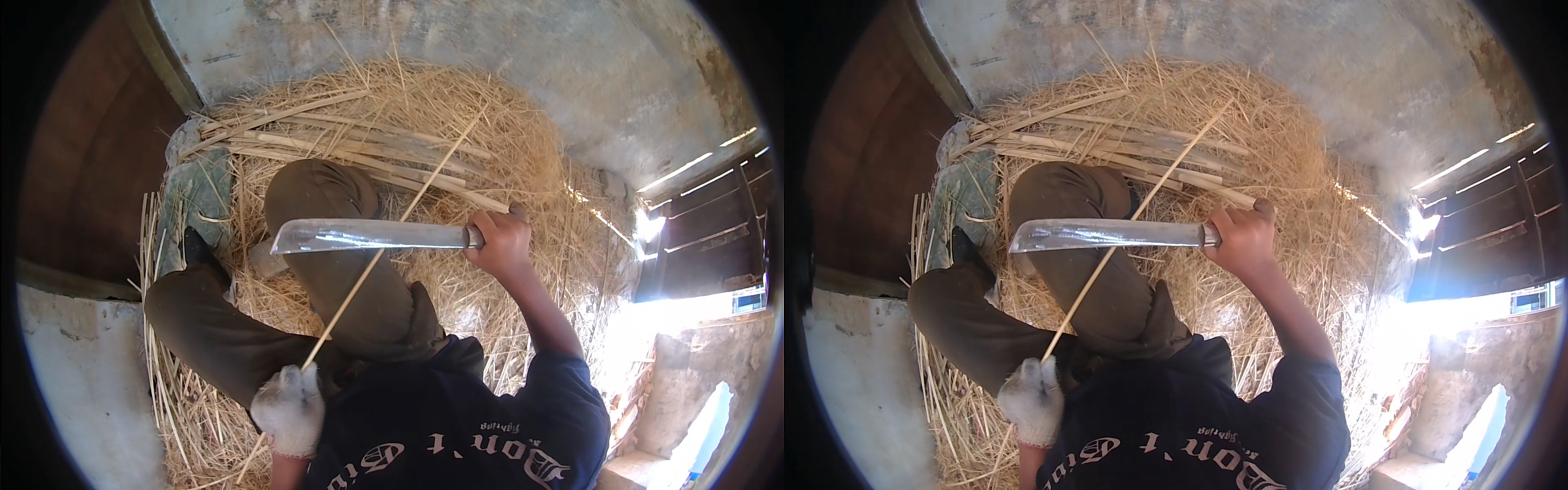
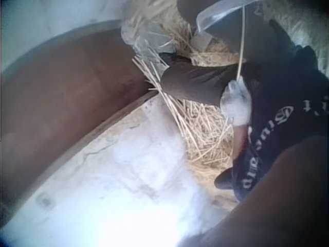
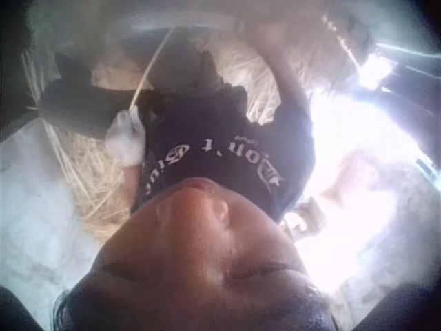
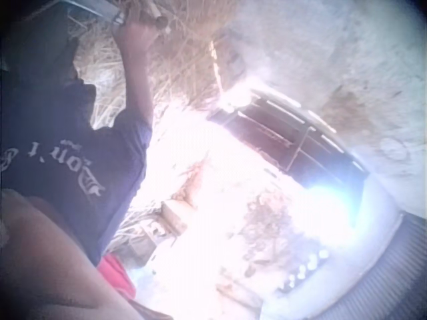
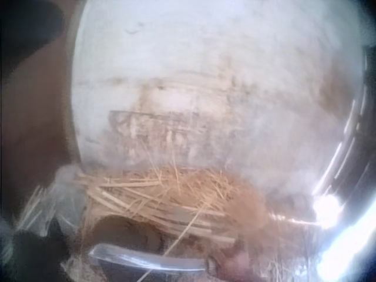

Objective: The person sits cross-legged on a straw-covered floor and uses a large knife to split long bamboo sticks into thin strips. They hold the bamboo with a gloved left hand and repeatedly strike it with the knife in their right hand to separate the fibers.

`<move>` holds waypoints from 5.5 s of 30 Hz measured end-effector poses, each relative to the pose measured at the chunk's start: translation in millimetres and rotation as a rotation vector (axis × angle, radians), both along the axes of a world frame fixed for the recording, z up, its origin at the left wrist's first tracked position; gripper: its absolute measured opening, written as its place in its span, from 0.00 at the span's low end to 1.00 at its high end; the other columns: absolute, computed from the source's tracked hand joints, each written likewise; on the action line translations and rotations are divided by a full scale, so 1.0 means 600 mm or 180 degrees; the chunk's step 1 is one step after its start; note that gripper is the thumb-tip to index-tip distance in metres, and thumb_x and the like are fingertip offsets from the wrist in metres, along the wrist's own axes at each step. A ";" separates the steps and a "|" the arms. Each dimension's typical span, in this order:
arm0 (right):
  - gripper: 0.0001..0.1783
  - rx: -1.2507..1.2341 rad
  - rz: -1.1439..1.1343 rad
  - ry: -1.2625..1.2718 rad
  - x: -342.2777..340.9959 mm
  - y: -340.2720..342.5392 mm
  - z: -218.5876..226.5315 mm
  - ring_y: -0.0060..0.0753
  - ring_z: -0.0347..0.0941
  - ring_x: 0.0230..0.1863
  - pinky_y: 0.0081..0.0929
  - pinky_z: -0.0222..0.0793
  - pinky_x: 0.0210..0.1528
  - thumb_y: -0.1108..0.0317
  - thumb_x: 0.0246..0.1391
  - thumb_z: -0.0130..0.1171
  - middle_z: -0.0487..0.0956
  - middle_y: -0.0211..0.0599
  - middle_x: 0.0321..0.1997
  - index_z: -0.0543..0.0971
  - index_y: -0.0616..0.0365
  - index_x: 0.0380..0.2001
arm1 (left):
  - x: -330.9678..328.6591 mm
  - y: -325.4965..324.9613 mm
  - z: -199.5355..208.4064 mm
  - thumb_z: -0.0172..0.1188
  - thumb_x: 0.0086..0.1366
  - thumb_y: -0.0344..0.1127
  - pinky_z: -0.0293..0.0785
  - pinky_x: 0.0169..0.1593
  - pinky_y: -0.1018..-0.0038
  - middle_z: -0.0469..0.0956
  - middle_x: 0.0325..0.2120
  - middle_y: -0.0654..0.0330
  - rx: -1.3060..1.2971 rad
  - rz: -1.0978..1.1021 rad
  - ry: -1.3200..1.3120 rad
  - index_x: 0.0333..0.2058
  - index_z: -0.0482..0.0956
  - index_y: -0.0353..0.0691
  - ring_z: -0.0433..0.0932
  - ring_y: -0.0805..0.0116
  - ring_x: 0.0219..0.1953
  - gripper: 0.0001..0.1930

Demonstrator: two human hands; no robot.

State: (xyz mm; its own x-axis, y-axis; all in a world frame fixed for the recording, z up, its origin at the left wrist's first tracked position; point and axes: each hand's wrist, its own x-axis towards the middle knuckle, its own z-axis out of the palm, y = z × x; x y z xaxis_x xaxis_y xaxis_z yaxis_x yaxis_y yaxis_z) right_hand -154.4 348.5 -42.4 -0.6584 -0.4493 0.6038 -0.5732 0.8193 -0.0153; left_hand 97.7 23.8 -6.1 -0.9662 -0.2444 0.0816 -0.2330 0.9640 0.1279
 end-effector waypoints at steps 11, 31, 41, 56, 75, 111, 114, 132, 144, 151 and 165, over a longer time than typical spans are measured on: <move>0.16 -0.0930 -0.2731 -0.1428 -0.179 0.147 -0.082 0.54 0.80 0.26 0.48 0.74 0.33 0.59 0.55 0.61 0.84 0.53 0.28 0.84 0.62 0.35 | 0.127 -0.117 -0.003 0.60 0.69 0.42 0.69 0.25 0.55 0.73 0.17 0.51 -0.0351 0.0111 0.0374 0.27 0.75 0.40 0.75 0.47 0.19 0.14; 0.16 -0.5537 0.0999 -0.3877 -0.020 -0.177 0.028 0.16 0.54 0.11 0.23 0.52 0.17 0.62 0.62 0.68 0.62 0.20 0.13 0.79 0.62 0.45 | 0.149 -0.185 0.105 0.57 0.71 0.43 0.76 0.42 0.61 0.80 0.27 0.47 0.0776 0.1019 -0.1005 0.37 0.85 0.37 0.83 0.56 0.35 0.15; 0.10 -0.4988 0.0694 -0.3702 -0.007 -0.230 0.096 0.17 0.56 0.11 0.23 0.54 0.15 0.66 0.62 0.66 0.64 0.21 0.14 0.81 0.64 0.36 | -0.149 0.032 0.129 0.69 0.60 0.55 0.71 0.58 0.60 0.77 0.52 0.52 0.1057 -0.0988 0.1138 0.62 0.72 0.41 0.73 0.54 0.59 0.36; 0.20 -0.3860 0.1707 -0.2839 -0.058 -0.392 0.236 0.16 0.56 0.14 0.25 0.56 0.19 0.65 0.60 0.66 0.68 0.21 0.13 0.71 0.54 0.17 | -0.216 -0.091 0.178 0.52 0.77 0.40 0.54 0.18 0.83 0.64 0.17 0.74 0.4526 0.0211 0.1147 0.41 0.79 0.40 0.59 0.85 0.15 0.11; 0.06 -0.0510 0.1204 0.0098 -0.159 -0.575 0.145 0.44 0.78 0.19 0.39 0.74 0.26 0.61 0.43 0.67 0.78 0.37 0.16 0.81 0.49 0.22 | -0.299 -0.178 0.110 0.48 0.75 0.42 0.73 0.48 0.49 0.80 0.40 0.36 0.1864 0.0701 0.2147 0.49 0.76 0.35 0.78 0.34 0.45 0.17; 0.15 -0.0340 0.0674 -0.1844 -0.171 -0.571 0.173 0.50 0.85 0.39 0.46 0.79 0.39 0.57 0.50 0.61 0.86 0.48 0.34 0.87 0.50 0.37 | -0.304 -0.142 0.040 0.58 0.72 0.40 0.58 0.19 0.80 0.71 0.21 0.71 0.4080 0.0898 0.2297 0.37 0.81 0.43 0.64 0.82 0.17 0.09; 0.13 -0.0307 0.0597 -0.1720 -0.166 -0.572 0.163 0.49 0.85 0.39 0.46 0.79 0.40 0.58 0.52 0.60 0.85 0.49 0.33 0.87 0.50 0.37 | -0.299 -0.148 0.054 0.56 0.72 0.41 0.67 0.28 0.77 0.74 0.22 0.66 0.4660 0.0980 0.1952 0.38 0.82 0.37 0.69 0.80 0.24 0.13; 0.19 -0.2590 -0.0778 -0.2368 -0.336 -0.451 0.174 0.42 0.84 0.37 0.39 0.77 0.42 0.56 0.51 0.63 0.85 0.46 0.31 0.87 0.63 0.35 | -0.211 -0.067 -0.002 0.55 0.75 0.41 0.64 0.22 0.81 0.71 0.23 0.70 0.4601 0.0963 0.1358 0.38 0.78 0.39 0.66 0.83 0.21 0.11; 0.11 -0.0547 0.0815 -0.1062 -0.162 -0.506 0.189 0.45 0.82 0.28 0.41 0.78 0.34 0.56 0.52 0.64 0.84 0.40 0.26 0.85 0.51 0.28 | -0.248 -0.175 0.072 0.51 0.76 0.43 0.60 0.21 0.82 0.72 0.25 0.70 0.6557 0.0680 0.1344 0.44 0.80 0.37 0.63 0.82 0.18 0.15; 0.07 0.0123 0.1236 -0.0749 -0.136 -0.558 0.150 0.49 0.81 0.25 0.43 0.77 0.30 0.60 0.48 0.64 0.81 0.41 0.22 0.84 0.50 0.28 | -0.253 -0.218 0.052 0.50 0.77 0.43 0.51 0.17 0.82 0.64 0.19 0.74 0.7024 0.0483 0.1138 0.37 0.76 0.44 0.58 0.82 0.16 0.12; 0.07 0.0300 0.1447 -0.0310 -0.142 -0.613 0.133 0.44 0.80 0.22 0.41 0.75 0.28 0.62 0.45 0.66 0.80 0.38 0.19 0.82 0.51 0.26 | -0.256 -0.160 0.059 0.55 0.75 0.43 0.52 0.18 0.79 0.64 0.18 0.73 0.5638 0.1348 0.2320 0.33 0.75 0.47 0.59 0.80 0.16 0.11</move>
State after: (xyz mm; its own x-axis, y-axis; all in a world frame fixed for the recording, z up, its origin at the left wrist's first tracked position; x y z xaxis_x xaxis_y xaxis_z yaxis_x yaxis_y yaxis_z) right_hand -239.5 -19.0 37.6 -0.4338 -0.7550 0.4918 -0.8736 0.4861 -0.0243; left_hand -55.6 -72.4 29.0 -0.7343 -0.6531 -0.1851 0.1590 -0.4305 0.8885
